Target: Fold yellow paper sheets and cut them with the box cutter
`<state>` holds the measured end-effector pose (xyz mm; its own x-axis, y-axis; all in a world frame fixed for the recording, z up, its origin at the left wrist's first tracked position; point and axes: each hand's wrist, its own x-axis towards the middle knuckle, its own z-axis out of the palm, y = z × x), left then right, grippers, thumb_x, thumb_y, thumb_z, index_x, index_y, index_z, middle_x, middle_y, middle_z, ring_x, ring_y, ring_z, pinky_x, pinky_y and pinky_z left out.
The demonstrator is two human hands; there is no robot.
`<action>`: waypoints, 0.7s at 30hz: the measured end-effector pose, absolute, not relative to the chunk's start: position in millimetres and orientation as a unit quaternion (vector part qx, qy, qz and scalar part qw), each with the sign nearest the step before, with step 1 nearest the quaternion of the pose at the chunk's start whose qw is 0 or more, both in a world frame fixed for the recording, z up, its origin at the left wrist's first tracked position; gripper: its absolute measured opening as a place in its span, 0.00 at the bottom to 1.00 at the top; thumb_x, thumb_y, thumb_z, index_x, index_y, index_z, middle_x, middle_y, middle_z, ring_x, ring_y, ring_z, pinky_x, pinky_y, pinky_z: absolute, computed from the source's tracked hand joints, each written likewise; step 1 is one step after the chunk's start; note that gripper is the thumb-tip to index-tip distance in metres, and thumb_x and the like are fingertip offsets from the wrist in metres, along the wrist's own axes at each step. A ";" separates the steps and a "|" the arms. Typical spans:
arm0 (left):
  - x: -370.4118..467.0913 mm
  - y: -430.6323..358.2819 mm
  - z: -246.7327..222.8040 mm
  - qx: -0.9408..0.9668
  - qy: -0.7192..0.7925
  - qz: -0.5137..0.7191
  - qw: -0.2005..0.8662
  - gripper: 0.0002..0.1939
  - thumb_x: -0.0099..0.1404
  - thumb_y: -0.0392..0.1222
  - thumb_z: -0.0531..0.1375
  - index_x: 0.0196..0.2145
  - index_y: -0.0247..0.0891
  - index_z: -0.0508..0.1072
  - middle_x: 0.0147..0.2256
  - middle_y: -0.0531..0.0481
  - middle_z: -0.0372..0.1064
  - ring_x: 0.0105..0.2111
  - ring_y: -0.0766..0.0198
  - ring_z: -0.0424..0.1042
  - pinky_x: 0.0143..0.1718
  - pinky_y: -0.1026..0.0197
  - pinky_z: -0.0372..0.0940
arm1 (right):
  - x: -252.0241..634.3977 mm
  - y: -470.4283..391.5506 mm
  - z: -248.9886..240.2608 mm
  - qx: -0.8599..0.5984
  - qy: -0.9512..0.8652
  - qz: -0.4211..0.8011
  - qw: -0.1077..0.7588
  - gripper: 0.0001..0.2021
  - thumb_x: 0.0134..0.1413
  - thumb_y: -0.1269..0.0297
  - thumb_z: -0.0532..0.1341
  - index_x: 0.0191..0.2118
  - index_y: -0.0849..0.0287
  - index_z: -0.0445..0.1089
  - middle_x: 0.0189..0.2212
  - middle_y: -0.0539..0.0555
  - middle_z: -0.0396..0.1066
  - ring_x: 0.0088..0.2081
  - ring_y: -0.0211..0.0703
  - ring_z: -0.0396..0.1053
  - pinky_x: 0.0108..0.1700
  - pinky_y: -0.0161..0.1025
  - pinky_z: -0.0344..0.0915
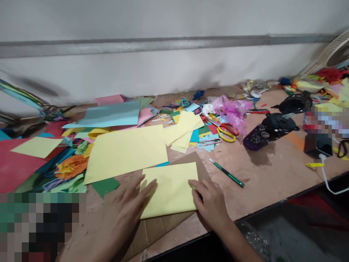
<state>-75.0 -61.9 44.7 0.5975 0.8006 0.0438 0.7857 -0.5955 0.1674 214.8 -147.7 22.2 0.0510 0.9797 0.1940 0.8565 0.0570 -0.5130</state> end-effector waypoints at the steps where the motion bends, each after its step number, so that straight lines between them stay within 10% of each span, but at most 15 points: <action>1: -71.9 -61.7 40.9 0.908 0.404 0.072 0.084 0.31 0.72 0.30 0.54 0.67 0.56 0.69 0.71 0.45 0.58 0.68 0.44 0.62 0.64 0.40 0.63 | 215.0 -147.8 22.4 -0.676 -0.680 0.115 0.260 0.16 0.67 0.70 0.55 0.53 0.52 0.76 0.41 0.54 0.79 0.39 0.47 0.76 0.41 0.43 0.65; 8: -51.3 -59.5 21.4 0.927 0.286 0.103 0.221 0.28 0.74 0.26 0.46 0.62 0.46 0.73 0.70 0.49 0.61 0.71 0.60 0.57 0.72 0.43 0.55 | 216.1 -148.2 21.8 -0.672 -0.684 0.110 0.262 0.16 0.68 0.69 0.56 0.54 0.50 0.76 0.41 0.54 0.78 0.39 0.47 0.76 0.41 0.43 0.65; 14: -48.2 -63.3 21.9 0.957 0.240 0.066 0.149 0.34 0.74 0.64 0.56 0.73 0.58 0.58 0.76 0.45 0.43 0.74 0.44 0.49 0.71 0.38 0.51 | 218.8 -150.4 18.8 -0.660 -0.692 0.089 0.279 0.15 0.68 0.68 0.57 0.54 0.50 0.76 0.39 0.54 0.77 0.38 0.49 0.74 0.41 0.45 0.67; 21: -47.0 -64.6 16.7 0.958 0.241 0.061 0.141 0.37 0.73 0.69 0.53 0.74 0.60 0.52 0.76 0.47 0.39 0.75 0.46 0.46 0.73 0.41 0.43 | 242.2 -113.7 40.1 -0.619 -0.738 0.069 0.260 0.19 0.67 0.65 0.59 0.62 0.54 0.69 0.59 0.61 0.70 0.59 0.58 0.68 0.60 0.54 0.64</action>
<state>-47.0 -64.6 16.7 0.8760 0.4798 0.0486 0.4456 -0.8438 0.2992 242.2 -113.7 40.1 -0.0985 0.9492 0.2988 0.8772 0.2246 -0.4243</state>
